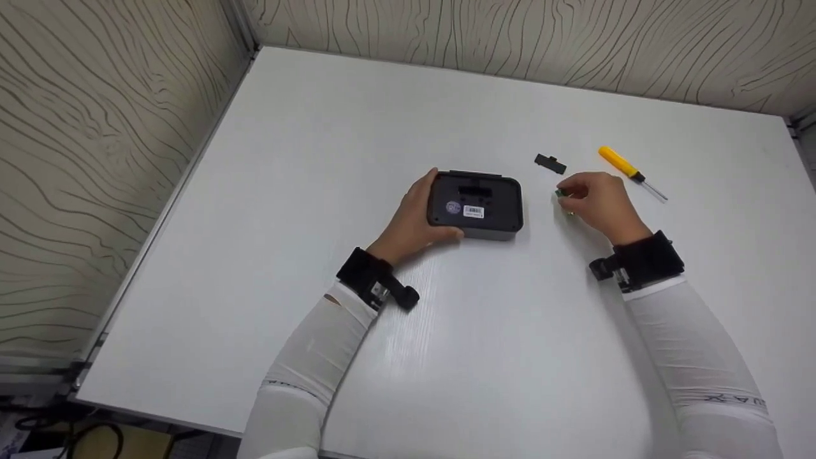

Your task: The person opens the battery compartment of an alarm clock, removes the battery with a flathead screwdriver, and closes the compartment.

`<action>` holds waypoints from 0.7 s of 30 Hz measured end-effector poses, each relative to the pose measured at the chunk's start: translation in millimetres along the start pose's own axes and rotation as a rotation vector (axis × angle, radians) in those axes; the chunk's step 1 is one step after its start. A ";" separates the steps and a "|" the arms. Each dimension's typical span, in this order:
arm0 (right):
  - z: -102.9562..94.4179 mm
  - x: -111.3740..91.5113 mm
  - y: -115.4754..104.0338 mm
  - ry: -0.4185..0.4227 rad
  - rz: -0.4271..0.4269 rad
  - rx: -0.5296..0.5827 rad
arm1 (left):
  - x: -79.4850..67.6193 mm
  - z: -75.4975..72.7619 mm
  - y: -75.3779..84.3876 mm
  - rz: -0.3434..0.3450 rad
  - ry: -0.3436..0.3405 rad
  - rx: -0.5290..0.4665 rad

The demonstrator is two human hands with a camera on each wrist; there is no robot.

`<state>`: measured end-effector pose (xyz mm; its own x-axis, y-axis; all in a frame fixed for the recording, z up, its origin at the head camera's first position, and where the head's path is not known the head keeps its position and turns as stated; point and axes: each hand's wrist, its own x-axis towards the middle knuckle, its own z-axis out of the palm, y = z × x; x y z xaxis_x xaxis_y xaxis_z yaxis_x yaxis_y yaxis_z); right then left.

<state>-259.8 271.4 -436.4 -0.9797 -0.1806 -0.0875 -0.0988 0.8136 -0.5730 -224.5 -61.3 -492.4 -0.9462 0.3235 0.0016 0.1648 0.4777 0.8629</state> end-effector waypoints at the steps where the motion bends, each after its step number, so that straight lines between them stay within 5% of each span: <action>1: -0.5 0.3 1.7 -0.004 0.004 -0.004 | -0.1 -0.1 -0.4 0.003 0.001 -0.004; 21: -16.1 7.0 32.8 -0.006 0.078 -0.019 | -0.3 0.3 0.2 -0.021 -0.006 0.001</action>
<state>-272.7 305.7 -442.6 -0.9834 -0.1200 -0.1362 -0.0260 0.8357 -0.5486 -224.1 -61.0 -492.4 -0.9477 0.3186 -0.0195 0.1453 0.4852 0.8622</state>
